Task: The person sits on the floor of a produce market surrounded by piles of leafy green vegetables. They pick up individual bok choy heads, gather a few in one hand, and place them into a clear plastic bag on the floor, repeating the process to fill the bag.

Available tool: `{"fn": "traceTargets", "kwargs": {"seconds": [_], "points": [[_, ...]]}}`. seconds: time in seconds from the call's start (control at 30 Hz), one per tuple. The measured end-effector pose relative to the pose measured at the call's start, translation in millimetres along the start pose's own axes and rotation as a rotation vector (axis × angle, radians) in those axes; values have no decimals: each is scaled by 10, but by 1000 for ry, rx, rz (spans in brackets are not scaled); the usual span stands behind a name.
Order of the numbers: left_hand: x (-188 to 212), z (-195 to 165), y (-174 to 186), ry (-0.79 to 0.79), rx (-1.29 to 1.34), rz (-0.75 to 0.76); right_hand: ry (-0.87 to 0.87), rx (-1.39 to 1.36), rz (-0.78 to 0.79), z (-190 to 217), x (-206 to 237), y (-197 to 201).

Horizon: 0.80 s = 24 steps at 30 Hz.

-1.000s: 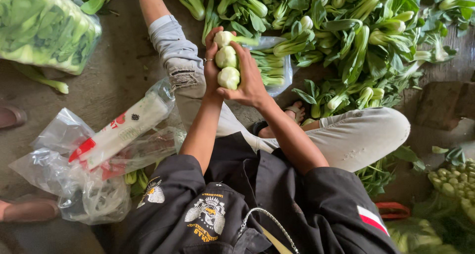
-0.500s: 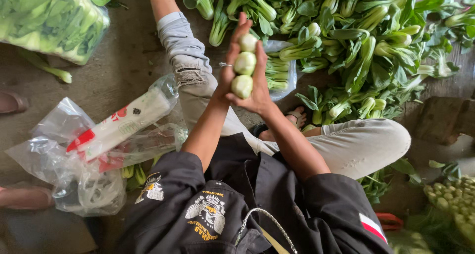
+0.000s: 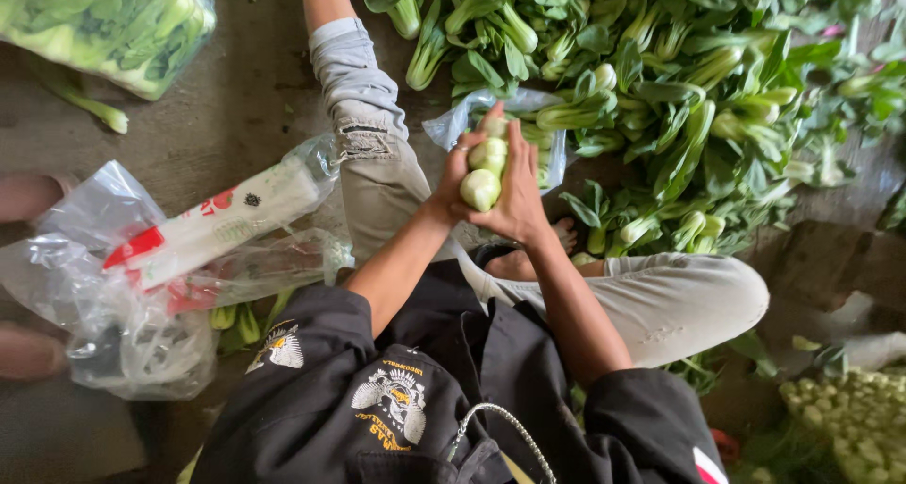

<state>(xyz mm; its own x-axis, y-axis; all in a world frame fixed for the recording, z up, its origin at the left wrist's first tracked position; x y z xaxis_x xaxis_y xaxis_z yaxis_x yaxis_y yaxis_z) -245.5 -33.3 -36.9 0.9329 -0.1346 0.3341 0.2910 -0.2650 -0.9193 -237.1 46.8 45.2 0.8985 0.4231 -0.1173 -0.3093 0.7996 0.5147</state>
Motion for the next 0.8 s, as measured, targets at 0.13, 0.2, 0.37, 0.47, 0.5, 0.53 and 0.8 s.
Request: {"fn": "traceTargets", "kwargs": {"seconds": [0.13,0.2,0.37,0.47,0.5,0.53,0.8], "points": [[-198,125,-35,6,-365,-242,-193,-708,-387,-319,295,-135],[-287,202,-49,41,-506,-345,-256,-771,-408,-560,377,-189],[-446,-46,164,-223,-440,-451,-449,-1201,-339,-1057,278,-11],[-605,-525,578,-461,-652,-594,-391,-1443,-311,-1002,169,324],[-672,-714,722,-563,-756,-662,-371,-1426,-334,-968,131,452],[-742,-892,871,-652,-832,-754,-357,-1411,-357,-921,110,558],[-1038,-1452,1404,-921,-1510,-1359,-271,-1279,-362,-731,-92,866]]}}
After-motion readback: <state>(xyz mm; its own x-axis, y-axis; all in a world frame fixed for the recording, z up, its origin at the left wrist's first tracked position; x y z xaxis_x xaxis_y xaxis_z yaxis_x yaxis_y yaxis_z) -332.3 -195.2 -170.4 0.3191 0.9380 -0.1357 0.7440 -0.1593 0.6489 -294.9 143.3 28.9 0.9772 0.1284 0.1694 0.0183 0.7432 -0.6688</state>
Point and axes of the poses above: each hand's wrist, its own x-axis away from the middle knuckle, its own y-axis out of the back of the hand, z = x × y, the point moved 6 cm from there along -x, towards the middle knuckle, and after that the axes turned 8 degrees about -z, right-handed, at the moved point
